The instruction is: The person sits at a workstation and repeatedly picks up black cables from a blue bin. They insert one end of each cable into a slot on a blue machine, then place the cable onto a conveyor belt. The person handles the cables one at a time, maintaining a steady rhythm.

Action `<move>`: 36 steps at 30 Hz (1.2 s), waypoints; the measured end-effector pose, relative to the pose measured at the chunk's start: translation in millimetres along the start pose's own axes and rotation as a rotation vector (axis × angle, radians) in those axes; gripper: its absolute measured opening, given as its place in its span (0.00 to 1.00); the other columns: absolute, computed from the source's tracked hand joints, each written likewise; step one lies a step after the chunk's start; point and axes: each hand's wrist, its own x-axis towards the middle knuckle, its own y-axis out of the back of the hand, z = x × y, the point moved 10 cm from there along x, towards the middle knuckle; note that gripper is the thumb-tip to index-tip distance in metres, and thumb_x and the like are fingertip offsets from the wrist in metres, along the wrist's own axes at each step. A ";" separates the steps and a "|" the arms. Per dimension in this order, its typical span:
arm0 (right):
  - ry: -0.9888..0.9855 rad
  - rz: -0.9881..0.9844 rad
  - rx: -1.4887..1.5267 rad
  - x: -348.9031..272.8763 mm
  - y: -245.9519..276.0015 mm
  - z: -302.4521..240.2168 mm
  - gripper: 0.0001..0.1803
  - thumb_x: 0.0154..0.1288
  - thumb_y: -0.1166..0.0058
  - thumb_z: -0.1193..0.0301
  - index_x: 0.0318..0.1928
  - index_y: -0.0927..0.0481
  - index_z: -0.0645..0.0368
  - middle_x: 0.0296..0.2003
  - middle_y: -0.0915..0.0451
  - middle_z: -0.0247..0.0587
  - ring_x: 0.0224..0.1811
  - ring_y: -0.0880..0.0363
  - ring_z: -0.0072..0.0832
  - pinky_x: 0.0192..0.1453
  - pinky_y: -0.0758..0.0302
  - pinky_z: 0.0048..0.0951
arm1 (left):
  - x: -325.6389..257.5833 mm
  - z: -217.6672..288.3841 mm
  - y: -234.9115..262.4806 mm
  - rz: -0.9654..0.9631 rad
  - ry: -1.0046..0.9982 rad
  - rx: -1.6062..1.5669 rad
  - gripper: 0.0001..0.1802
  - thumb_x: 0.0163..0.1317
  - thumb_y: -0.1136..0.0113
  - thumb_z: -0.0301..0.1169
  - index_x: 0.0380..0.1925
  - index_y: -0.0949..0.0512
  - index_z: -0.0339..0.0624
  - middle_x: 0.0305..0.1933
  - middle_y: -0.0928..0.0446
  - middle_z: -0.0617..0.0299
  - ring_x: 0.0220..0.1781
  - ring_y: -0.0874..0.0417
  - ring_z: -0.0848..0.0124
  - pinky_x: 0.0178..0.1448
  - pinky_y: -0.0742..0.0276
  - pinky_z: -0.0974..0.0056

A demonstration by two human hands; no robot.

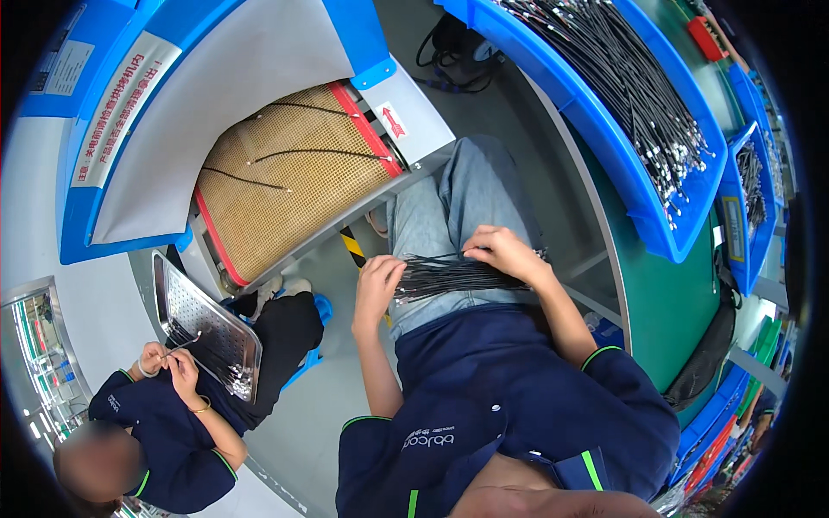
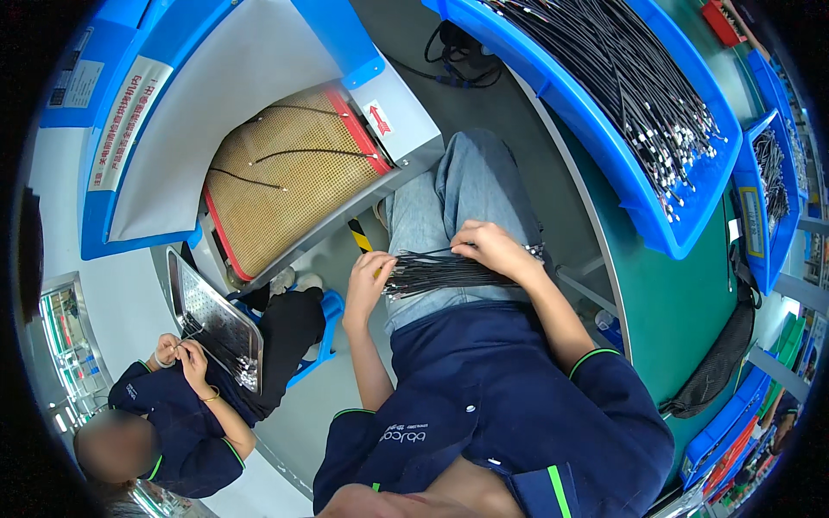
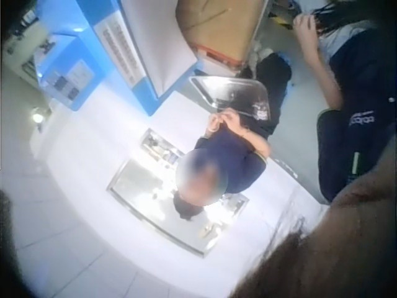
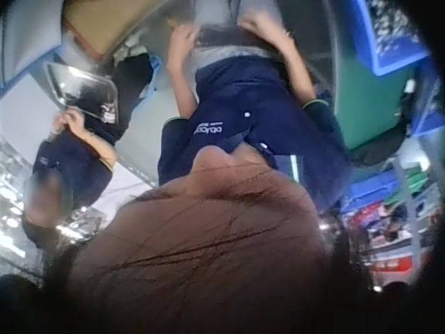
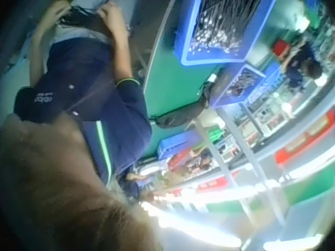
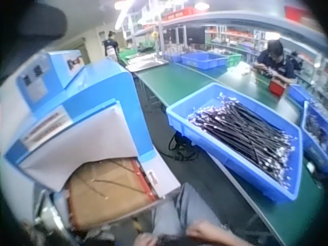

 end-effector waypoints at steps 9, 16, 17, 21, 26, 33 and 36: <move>0.086 0.090 -0.097 -0.9 14.1 -29.8 0.08 0.61 0.43 0.68 0.36 0.17 0.58 0.35 0.21 0.39 0.37 0.20 0.38 0.41 0.25 0.35 | -7.2 5.5 24.8 0.112 0.212 -0.044 0.11 0.58 0.38 0.32 0.37 0.22 0.37 0.37 0.22 0.54 0.41 0.21 0.57 0.47 0.27 0.57; 0.112 0.133 -0.057 -3.4 35.3 -35.7 0.08 0.59 0.40 0.69 0.39 0.17 0.57 0.36 0.20 0.37 0.36 0.19 0.35 0.39 0.23 0.31 | -1.3 24.1 20.7 0.062 0.005 -0.023 0.11 0.61 0.42 0.29 0.42 0.23 0.36 0.36 0.23 0.51 0.40 0.21 0.57 0.44 0.26 0.58; 0.107 0.133 -0.059 -2.8 37.2 -36.6 0.09 0.58 0.40 0.69 0.40 0.17 0.56 0.36 0.20 0.37 0.36 0.19 0.36 0.39 0.23 0.31 | -0.5 25.3 19.4 0.049 0.024 -0.072 0.10 0.62 0.43 0.29 0.42 0.23 0.36 0.36 0.23 0.51 0.40 0.21 0.57 0.44 0.26 0.58; 0.304 0.117 -0.177 7.0 24.8 -69.2 0.14 0.56 0.39 0.69 0.44 0.19 0.52 0.37 0.20 0.36 0.35 0.20 0.38 0.37 0.22 0.33 | 11.8 55.5 14.3 0.009 -0.061 -0.088 0.09 0.62 0.44 0.28 0.40 0.23 0.36 0.35 0.23 0.51 0.38 0.21 0.54 0.43 0.27 0.58; 0.430 0.126 -0.204 15.2 12.3 -88.6 0.08 0.56 0.41 0.68 0.38 0.21 0.53 0.32 0.23 0.33 0.34 0.20 0.35 0.34 0.24 0.35 | 20.5 91.6 21.6 0.025 -0.217 0.019 0.07 0.61 0.44 0.27 0.37 0.23 0.35 0.31 0.23 0.53 0.35 0.21 0.59 0.41 0.26 0.61; 0.442 0.217 -0.224 13.1 33.0 -83.6 0.06 0.56 0.41 0.68 0.35 0.18 0.52 0.31 0.22 0.32 0.32 0.20 0.32 0.33 0.24 0.32 | 17.0 81.1 33.1 0.071 -0.196 0.030 0.06 0.58 0.42 0.26 0.33 0.22 0.35 0.34 0.22 0.56 0.38 0.22 0.59 0.43 0.26 0.58; 0.495 0.253 -0.229 9.7 36.5 -88.8 0.05 0.56 0.41 0.69 0.34 0.17 0.51 0.31 0.21 0.29 0.31 0.20 0.29 0.32 0.24 0.31 | 18.1 79.9 30.9 0.081 -0.199 0.001 0.06 0.58 0.43 0.26 0.33 0.22 0.34 0.34 0.21 0.56 0.38 0.22 0.59 0.44 0.26 0.58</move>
